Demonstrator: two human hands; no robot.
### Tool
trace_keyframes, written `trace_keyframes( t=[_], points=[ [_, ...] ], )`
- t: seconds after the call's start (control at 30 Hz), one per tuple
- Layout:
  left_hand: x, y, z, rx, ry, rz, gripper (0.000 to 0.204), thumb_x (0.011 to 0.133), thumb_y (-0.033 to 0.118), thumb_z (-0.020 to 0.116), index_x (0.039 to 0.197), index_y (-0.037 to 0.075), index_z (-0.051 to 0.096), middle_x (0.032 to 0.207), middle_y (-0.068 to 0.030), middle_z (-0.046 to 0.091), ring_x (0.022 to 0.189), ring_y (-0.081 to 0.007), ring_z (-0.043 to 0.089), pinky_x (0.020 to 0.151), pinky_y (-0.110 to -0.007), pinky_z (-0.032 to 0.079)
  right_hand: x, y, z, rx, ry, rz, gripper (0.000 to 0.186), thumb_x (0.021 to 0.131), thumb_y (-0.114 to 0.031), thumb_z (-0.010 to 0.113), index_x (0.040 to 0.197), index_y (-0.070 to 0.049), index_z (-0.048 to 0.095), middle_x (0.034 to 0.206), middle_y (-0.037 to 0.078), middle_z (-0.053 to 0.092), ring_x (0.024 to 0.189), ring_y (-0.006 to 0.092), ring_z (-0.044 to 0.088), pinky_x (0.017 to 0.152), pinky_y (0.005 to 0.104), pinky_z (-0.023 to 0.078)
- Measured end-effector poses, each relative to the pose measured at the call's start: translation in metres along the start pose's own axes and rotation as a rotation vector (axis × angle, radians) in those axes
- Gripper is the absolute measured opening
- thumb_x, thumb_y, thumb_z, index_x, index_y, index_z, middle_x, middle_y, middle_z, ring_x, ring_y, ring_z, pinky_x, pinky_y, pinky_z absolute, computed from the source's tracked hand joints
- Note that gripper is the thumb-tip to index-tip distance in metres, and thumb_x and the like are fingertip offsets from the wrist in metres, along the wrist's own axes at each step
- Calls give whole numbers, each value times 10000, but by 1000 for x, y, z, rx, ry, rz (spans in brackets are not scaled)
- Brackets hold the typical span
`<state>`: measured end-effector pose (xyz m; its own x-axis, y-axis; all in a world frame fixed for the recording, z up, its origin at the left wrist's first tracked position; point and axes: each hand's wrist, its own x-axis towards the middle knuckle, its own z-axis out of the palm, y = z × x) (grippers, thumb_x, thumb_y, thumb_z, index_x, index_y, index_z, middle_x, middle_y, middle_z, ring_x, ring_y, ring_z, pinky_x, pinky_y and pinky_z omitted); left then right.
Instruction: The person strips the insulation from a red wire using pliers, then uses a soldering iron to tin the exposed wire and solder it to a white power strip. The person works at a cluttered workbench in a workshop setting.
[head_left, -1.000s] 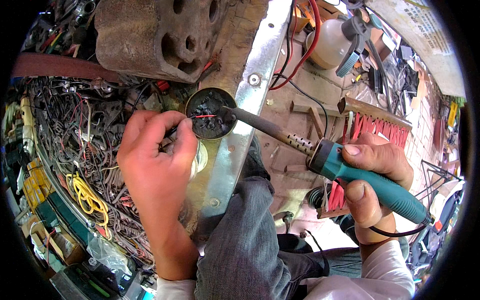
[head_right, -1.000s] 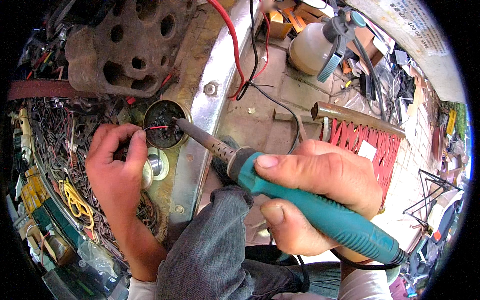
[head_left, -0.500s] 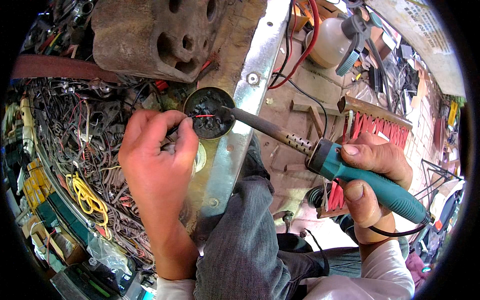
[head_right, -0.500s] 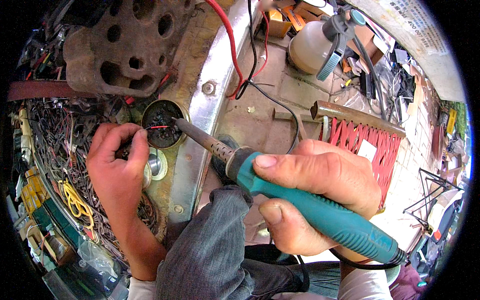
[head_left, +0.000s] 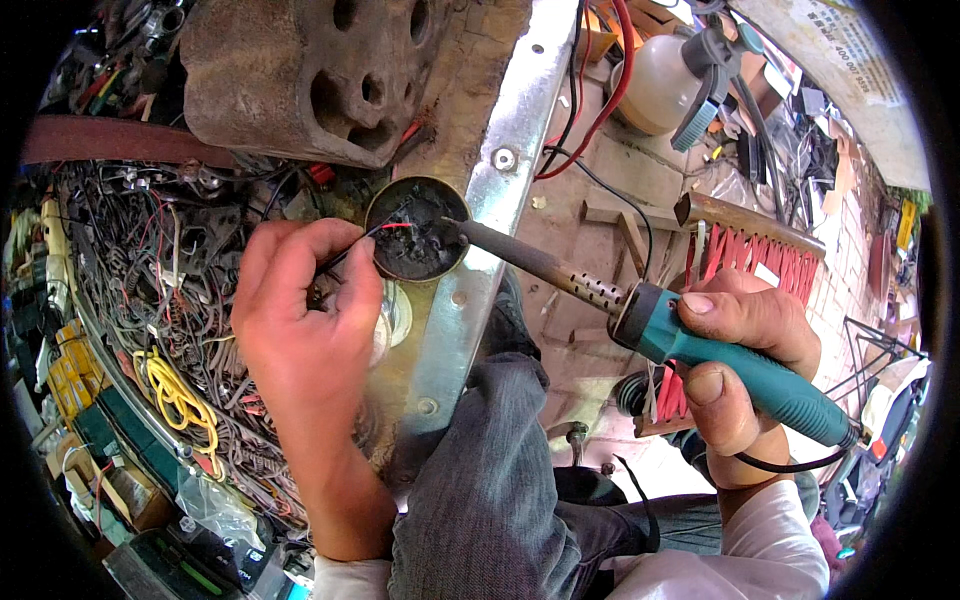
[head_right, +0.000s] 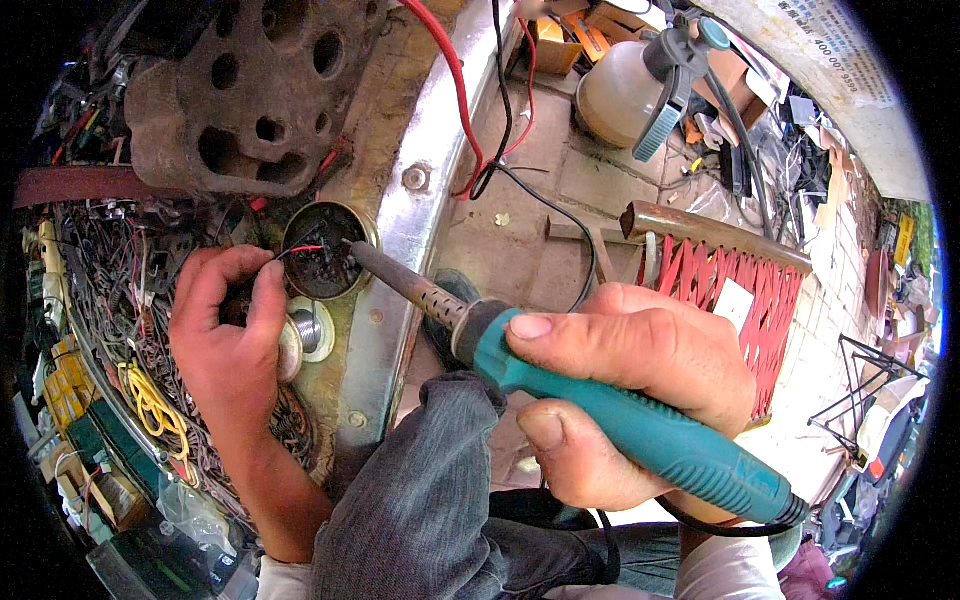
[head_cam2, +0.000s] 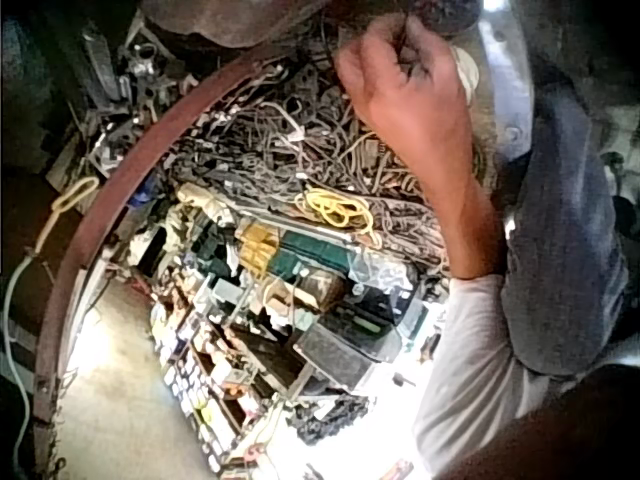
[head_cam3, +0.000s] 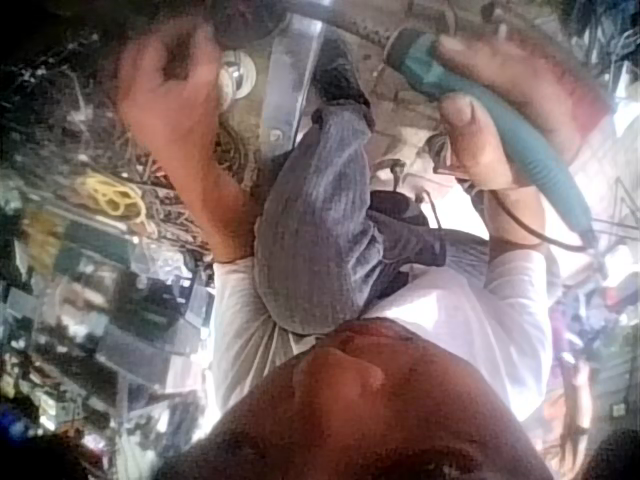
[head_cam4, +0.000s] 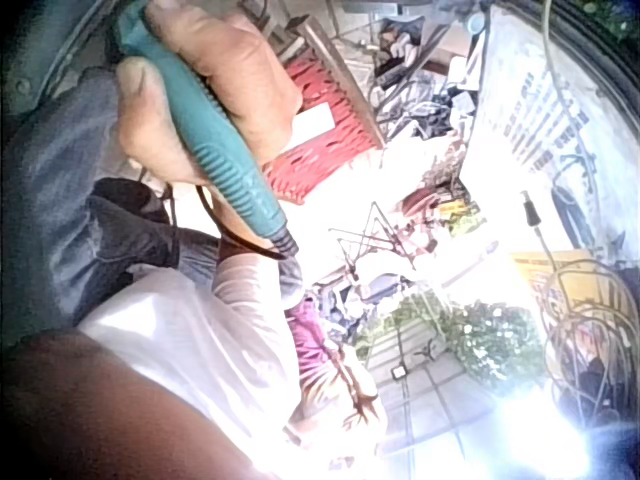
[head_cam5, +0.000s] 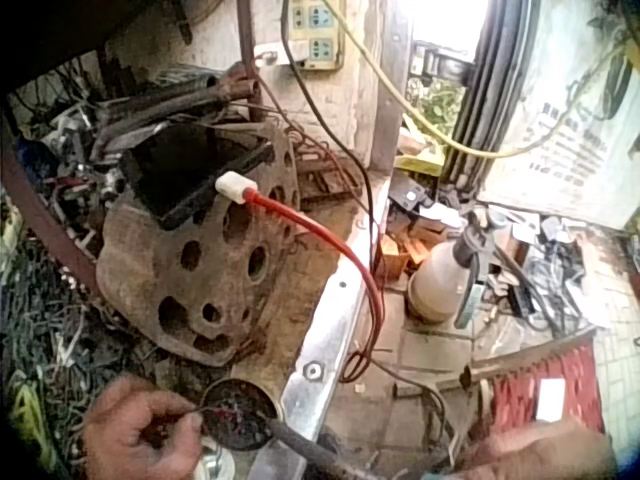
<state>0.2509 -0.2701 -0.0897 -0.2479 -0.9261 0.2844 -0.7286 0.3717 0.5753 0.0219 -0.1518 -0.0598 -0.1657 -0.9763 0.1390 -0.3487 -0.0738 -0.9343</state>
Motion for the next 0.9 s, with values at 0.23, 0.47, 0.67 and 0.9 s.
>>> trace_keyframes(
  t=[0.23, 0.47, 0.67, 0.9],
  points=[
    [0, -1, 2, -7, -18, 7, 148, 702, -34, 679, 837, 7, 637, 801, -87, 591, 718, -219, 590, 649, -304, 468, 2, 1, -2, -15, -9, -28, 417, 774, -382, 690, 942, -14, 592, 683, 57, 512, 586, 126, 443, 532, 249, 335],
    [-1, -2, 5, -24, -37, 14, 148, 698, -36, 682, 833, 3, 635, 801, -89, 589, 716, -217, 588, 648, -304, 465, 0, 0, -1, -17, 4, 2, 424, 772, -383, 691, 950, -11, 594, 687, 59, 516, 593, 124, 448, 540, 250, 339],
    [-1, -1, 5, -71, -16, -31, 130, 709, -27, 678, 828, 2, 636, 796, -83, 588, 700, -202, 579, 633, -288, 457, 0, -1, -1, -17, -7, 11, 425, 775, -392, 685, 948, -15, 594, 699, 71, 535, 601, 134, 466, 550, 257, 359],
    [-1, 1, 0, -34, 8, -15, 114, 721, -21, 673, 827, 1, 638, 790, -63, 590, 680, -153, 560, 606, -255, 436, 0, 1, -3, -11, -35, -40, 432, 778, -407, 684, 954, -23, 591, 712, 86, 550, 615, 151, 484, 565, 265, 379]
  ],
)
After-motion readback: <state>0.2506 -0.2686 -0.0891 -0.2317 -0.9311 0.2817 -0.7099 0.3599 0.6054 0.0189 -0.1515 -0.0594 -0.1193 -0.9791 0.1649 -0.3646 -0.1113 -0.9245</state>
